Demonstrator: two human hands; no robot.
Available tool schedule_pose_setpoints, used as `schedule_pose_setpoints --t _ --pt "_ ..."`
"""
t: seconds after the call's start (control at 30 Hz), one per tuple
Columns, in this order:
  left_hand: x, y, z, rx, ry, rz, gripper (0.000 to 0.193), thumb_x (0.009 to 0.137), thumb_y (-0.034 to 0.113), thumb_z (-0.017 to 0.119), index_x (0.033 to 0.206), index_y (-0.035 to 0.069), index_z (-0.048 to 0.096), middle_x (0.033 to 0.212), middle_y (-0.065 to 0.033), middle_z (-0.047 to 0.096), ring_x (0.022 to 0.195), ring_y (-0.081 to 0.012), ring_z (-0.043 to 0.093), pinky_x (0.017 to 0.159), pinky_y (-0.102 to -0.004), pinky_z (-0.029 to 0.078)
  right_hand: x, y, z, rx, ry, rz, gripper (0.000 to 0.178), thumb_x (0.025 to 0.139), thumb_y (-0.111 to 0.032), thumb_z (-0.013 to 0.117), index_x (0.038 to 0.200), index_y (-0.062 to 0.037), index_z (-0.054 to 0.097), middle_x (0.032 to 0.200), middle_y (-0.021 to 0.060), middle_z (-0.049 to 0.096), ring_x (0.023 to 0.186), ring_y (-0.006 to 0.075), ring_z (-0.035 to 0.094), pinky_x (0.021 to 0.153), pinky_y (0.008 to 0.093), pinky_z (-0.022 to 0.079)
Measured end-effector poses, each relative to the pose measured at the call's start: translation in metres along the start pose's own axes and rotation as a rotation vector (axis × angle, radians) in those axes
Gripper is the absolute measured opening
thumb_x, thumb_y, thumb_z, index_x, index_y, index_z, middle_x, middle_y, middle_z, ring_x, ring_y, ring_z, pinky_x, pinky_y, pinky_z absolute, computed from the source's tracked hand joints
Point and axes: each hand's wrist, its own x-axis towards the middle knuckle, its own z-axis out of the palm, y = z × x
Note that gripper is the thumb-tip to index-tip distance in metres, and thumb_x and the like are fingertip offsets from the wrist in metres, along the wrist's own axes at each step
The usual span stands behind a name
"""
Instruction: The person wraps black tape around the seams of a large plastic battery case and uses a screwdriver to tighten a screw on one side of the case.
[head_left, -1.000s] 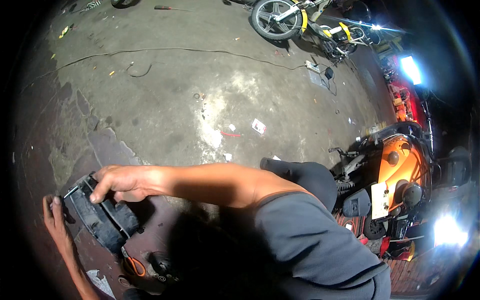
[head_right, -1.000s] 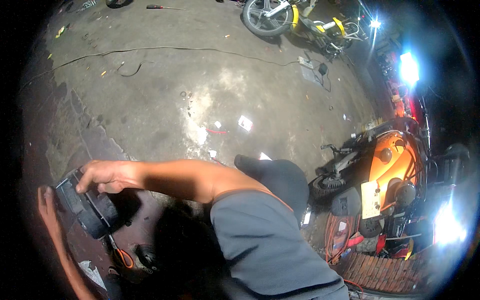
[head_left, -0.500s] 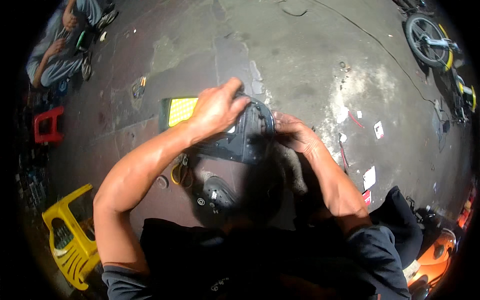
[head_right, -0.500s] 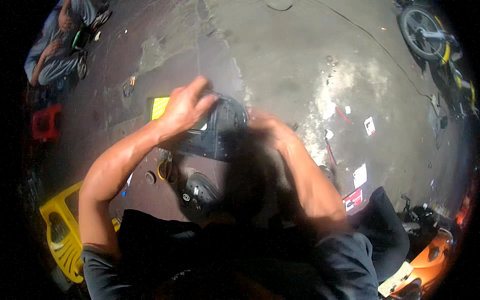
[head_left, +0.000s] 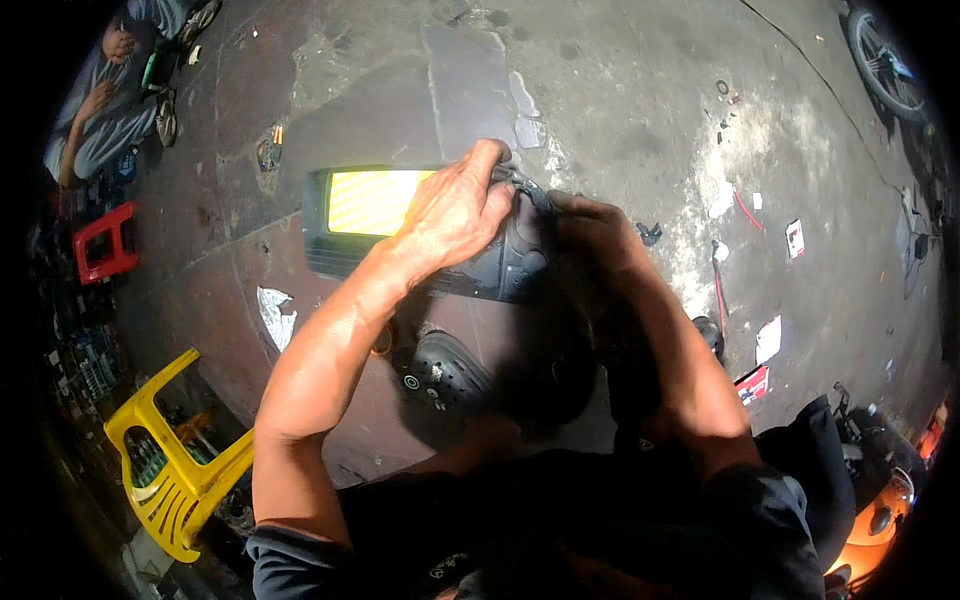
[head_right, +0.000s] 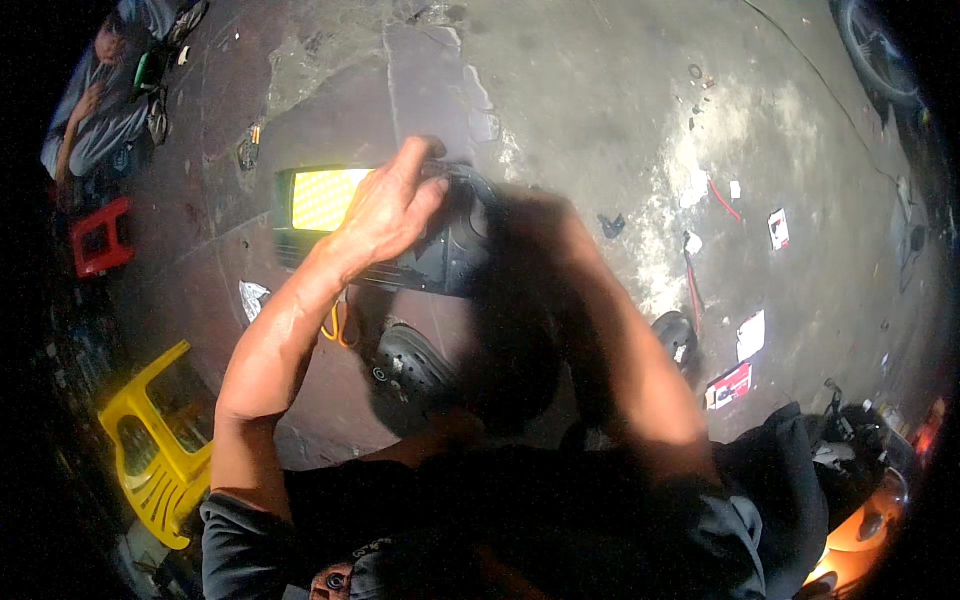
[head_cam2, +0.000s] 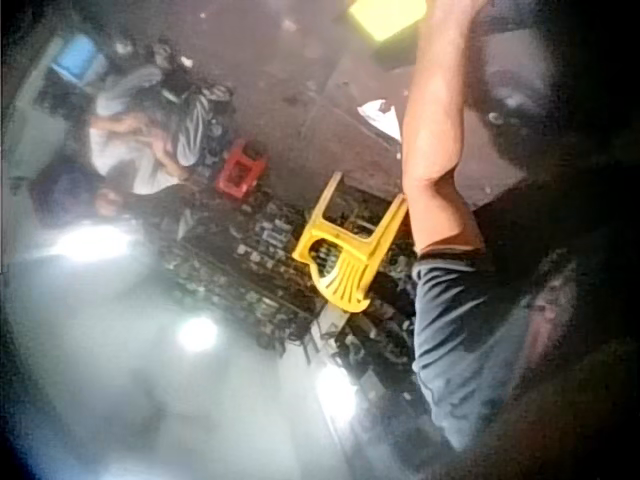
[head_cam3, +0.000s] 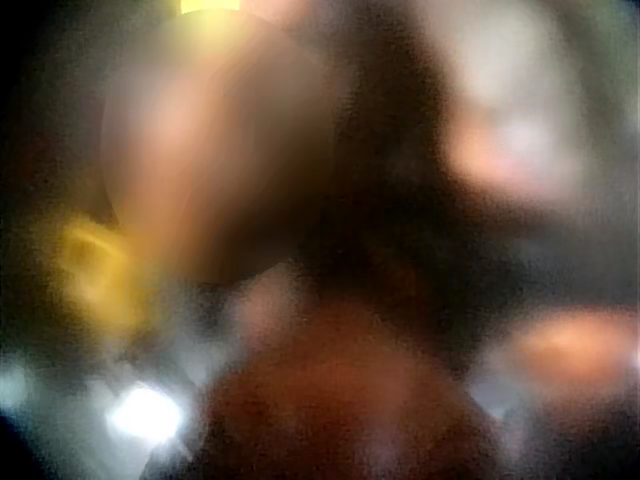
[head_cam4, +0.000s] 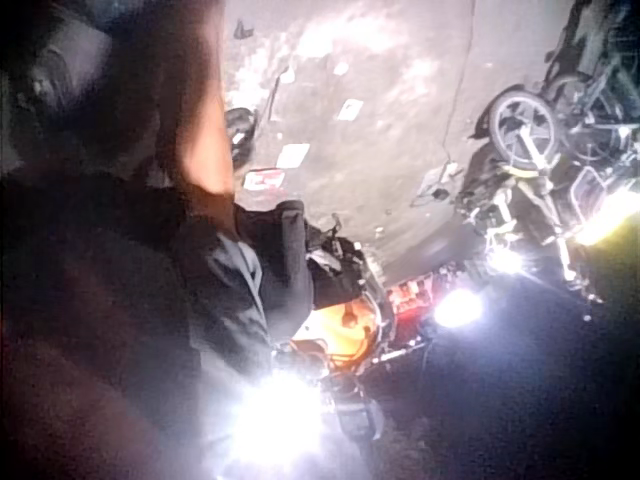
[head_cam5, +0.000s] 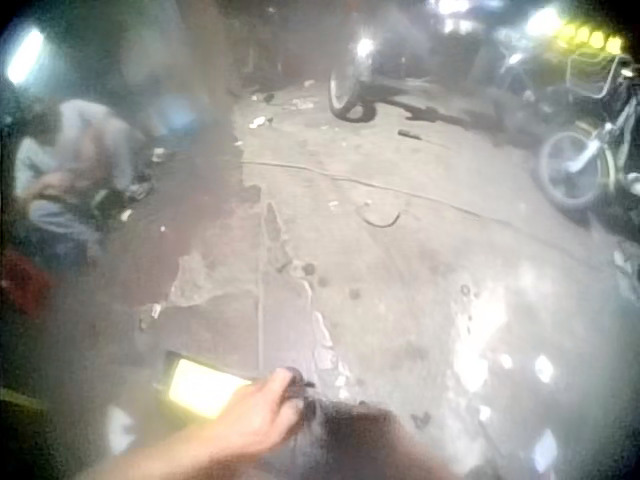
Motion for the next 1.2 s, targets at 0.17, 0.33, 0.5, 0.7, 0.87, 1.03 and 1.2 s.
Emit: schedule_pose_setpoints --t 0.17,0.33,0.5,0.7,0.87,1.03,1.2 --pt "0.005 0.008 -0.004 0.140 -0.120 -0.088 0.033 0.089 0.025 0.057 0.113 0.004 0.049 0.098 -0.0256 0.064 0.093 -0.0452 0.060 0.081 -0.0489 0.047 0.013 0.039 0.021 -0.257 0.325 0.004 0.035 0.081 -0.013 0.066 0.112 0.0042 0.063 0.105 0.0112 0.063 0.092 0.0178 0.062 0.081 0.0301 0.049" --pt "0.012 0.030 -0.012 0.340 -0.183 -0.159 0.031 0.089 0.025 0.058 0.109 0.003 0.050 0.095 -0.0255 0.064 0.091 -0.0456 0.060 0.079 -0.0500 0.046 0.012 0.013 0.028 -0.483 0.685 -0.289 0.027 0.068 -0.018 0.072 0.085 -0.0033 0.057 0.081 0.0179 0.056 0.072 0.0391 0.060 0.060 0.0461 0.050" --pt "0.001 0.001 0.005 0.170 0.221 0.229 0.030 0.088 0.031 0.060 0.096 0.002 0.055 0.081 -0.0242 0.065 0.081 -0.0453 0.061 0.073 -0.0509 0.047 0.018 0.011 0.036 -0.470 0.751 -0.382 0.028 0.069 -0.017 0.071 0.087 -0.0023 0.057 0.082 0.0201 0.055 0.075 0.0406 0.059 0.064 0.0463 0.051" --pt "0.007 0.030 -0.008 0.336 -0.122 -0.168 0.033 0.087 0.031 0.061 0.101 0.002 0.052 0.091 -0.0228 0.063 0.088 -0.0412 0.061 0.076 -0.0475 0.048 0.019 0.012 0.038 -0.353 0.795 -0.363 0.032 0.071 -0.017 0.070 0.097 -0.0012 0.059 0.087 0.0189 0.057 0.081 0.0398 0.059 0.070 0.0444 0.050" --pt "0.008 0.014 0.007 0.212 0.259 0.278 0.029 0.085 0.029 0.063 0.095 0.003 0.055 0.080 -0.0206 0.065 0.077 -0.0415 0.063 0.069 -0.0496 0.049 0.026 0.018 0.034 -0.406 0.803 -0.440 0.033 0.069 -0.018 0.071 0.095 -0.0018 0.059 0.085 0.0183 0.056 0.078 0.0400 0.058 0.067 0.0463 0.050" --pt "0.007 0.031 -0.003 0.246 0.095 0.010 0.030 0.084 0.029 0.063 0.096 0.002 0.056 0.078 -0.0209 0.065 0.076 -0.0426 0.063 0.070 -0.0496 0.049 0.027 0.016 0.033 -0.502 0.771 -0.480 0.032 0.067 -0.016 0.072 0.093 -0.0035 0.058 0.086 0.0177 0.056 0.080 0.0380 0.059 0.068 0.0447 0.050" --pt "-0.010 0.043 -0.035 0.137 0.091 -0.136 0.032 0.083 0.030 0.064 0.098 0.002 0.055 0.080 -0.0226 0.065 0.076 -0.0428 0.062 0.068 -0.0493 0.048 0.025 0.009 0.035 -0.527 0.704 -0.354 0.040 0.069 -0.019 0.074 0.103 -0.0041 0.060 0.098 0.0190 0.058 0.092 0.0383 0.059 0.078 0.0438 0.050"
